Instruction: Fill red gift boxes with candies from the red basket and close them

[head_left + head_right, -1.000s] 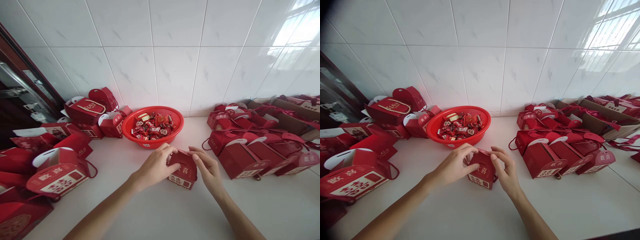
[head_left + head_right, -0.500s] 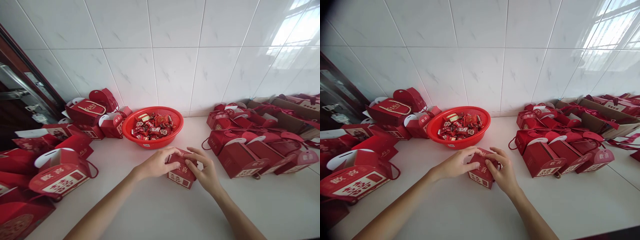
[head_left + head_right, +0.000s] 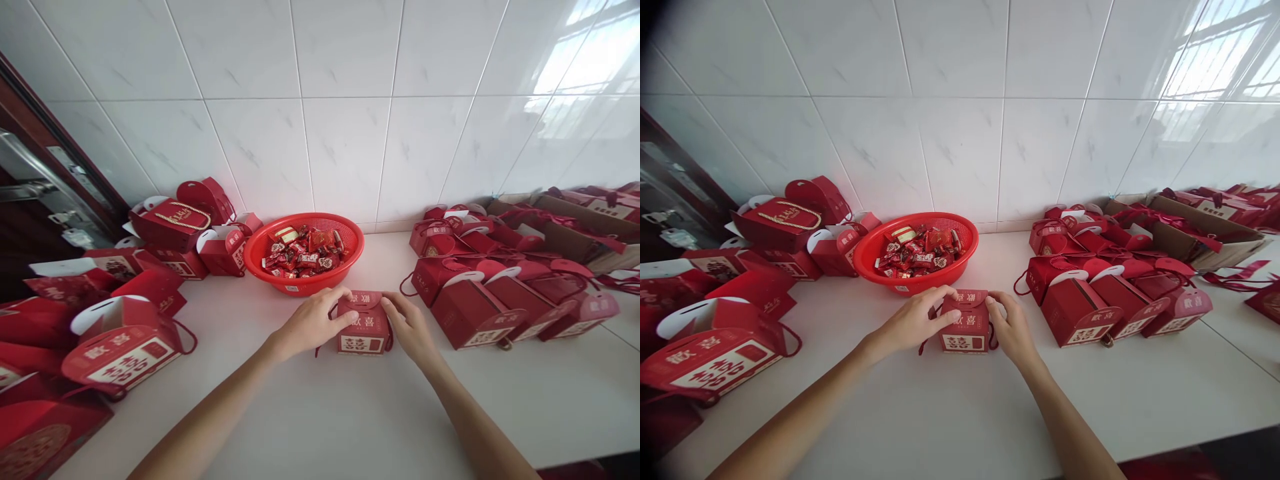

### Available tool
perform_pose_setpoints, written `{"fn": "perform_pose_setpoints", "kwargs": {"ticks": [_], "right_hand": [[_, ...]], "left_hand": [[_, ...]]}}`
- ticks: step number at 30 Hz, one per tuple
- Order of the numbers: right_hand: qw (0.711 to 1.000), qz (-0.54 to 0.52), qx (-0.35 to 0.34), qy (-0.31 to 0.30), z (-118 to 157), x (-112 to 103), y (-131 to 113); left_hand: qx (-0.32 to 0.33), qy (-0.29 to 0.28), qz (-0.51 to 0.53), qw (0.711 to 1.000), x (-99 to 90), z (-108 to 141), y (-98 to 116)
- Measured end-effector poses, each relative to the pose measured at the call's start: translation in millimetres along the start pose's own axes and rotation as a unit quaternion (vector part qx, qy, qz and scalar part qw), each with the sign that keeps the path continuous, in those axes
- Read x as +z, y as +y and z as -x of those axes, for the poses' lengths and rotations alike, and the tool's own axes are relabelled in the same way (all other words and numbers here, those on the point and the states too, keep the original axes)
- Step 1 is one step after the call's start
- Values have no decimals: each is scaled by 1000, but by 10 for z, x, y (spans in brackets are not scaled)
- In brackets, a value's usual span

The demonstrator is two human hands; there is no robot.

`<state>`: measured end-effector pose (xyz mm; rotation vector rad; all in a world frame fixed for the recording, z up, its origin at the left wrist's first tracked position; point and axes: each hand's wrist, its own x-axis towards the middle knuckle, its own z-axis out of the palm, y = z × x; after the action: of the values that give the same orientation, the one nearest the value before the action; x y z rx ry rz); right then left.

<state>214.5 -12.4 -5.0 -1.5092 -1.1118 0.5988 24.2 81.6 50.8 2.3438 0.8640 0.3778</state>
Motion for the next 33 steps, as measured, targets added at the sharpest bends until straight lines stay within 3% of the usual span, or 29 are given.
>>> {"fn": "perform_pose_setpoints", "kwargs": {"ticks": [7,12,19,26,33], "right_hand": [[999,35,12,8,-49,-17,-12],[999,-5,34,23,-85,-4,26],[994,-98,48,21,-104,-46,26],[975,-221,25,-11,-89,-152,-151],[976,-212,-8,-39,-18,-92,-282]], "left_hand": [[-37,69,-94,993,74,-7,21],[-42,81,-127,988,69,-5,65],[-27,83,-107,990,75,-20,65],[-42,93,-90,991,70,3,124],[-39,118,-64,990,82,18,192]]}}
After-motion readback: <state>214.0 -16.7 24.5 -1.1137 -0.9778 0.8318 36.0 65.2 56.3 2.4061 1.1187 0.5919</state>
